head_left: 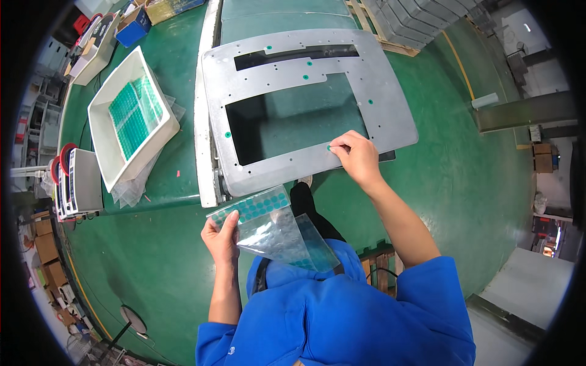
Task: Applying green circular adhesive pads inside and on the outer surface of metal enclosures.
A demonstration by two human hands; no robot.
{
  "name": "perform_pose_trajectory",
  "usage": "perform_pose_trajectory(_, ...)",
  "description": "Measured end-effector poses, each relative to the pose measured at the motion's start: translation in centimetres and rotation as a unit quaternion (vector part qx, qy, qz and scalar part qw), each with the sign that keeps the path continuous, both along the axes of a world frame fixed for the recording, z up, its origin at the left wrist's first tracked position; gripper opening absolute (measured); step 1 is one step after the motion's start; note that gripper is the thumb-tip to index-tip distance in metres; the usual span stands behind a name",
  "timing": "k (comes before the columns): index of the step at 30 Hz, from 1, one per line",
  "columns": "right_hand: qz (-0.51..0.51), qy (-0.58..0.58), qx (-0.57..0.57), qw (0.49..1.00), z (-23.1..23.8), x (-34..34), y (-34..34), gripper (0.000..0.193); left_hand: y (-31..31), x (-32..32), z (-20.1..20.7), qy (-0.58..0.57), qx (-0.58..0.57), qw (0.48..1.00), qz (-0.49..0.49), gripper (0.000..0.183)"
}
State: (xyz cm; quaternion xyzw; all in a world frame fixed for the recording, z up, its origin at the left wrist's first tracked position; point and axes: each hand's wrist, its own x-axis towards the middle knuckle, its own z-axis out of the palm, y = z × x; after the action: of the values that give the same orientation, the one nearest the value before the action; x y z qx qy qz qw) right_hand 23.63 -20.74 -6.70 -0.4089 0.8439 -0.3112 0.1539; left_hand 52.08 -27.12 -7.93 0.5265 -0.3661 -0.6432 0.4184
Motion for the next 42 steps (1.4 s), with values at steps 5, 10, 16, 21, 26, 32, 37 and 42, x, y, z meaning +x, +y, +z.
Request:
perform_pose_trajectory(5, 0.001, 0.009, 0.038, 0.999, 0.2, -0.2, -0.2, 0.004, 0.2, -0.7, 0.4, 0.004, 0.0, 1.0, -0.015, 0.013)
perform_pose_trajectory(10, 0.018, 0.016, 0.064, 0.998, 0.2, -0.6, -0.3, 0.006, 0.2, -1.3, 0.6, 0.019, -0.002, 1.0, -0.019, 0.014)
perform_pose_trajectory(16, 0.033, 0.024, 0.041, 0.998, 0.0, -0.5, -0.1, 0.006, 0.4, -1.6, 0.7, 0.039, -0.004, 0.999, -0.018, 0.014)
perform_pose_trajectory(21, 0.03, -0.002, 0.009, 1.0, 0.0, -0.3, 0.2, 0.007, 0.8, -1.0, 0.5, 0.04, 0.007, 0.999, -0.027, 0.014)
perform_pose_trajectory(26, 0.042, 0.038, 0.023, 0.998, -0.2, -0.3, 0.0, 0.005, 1.2, -1.1, 0.6, 0.041, 0.011, 0.998, -0.039, 0.014)
perform_pose_trajectory(32, 0.067, 0.048, 0.05, 0.995, -0.1, -0.7, -0.4, 0.007, 1.3, -1.1, 0.9, 0.04, 0.005, 0.999, -0.033, 0.013)
perform_pose_trajectory(37, 0.127, 0.132, 0.069, 0.981, 0.0, -0.8, -0.6, 0.007, 1.6, -0.9, 0.8, 0.04, 0.009, 0.999, -0.032, 0.013)
perform_pose_trajectory(42, 0.148, 0.133, 0.061, 0.978, 0.0, -0.8, -0.2, 0.006, 1.8, -0.6, 0.5, 0.038, 0.016, 0.999, -0.026, 0.013)
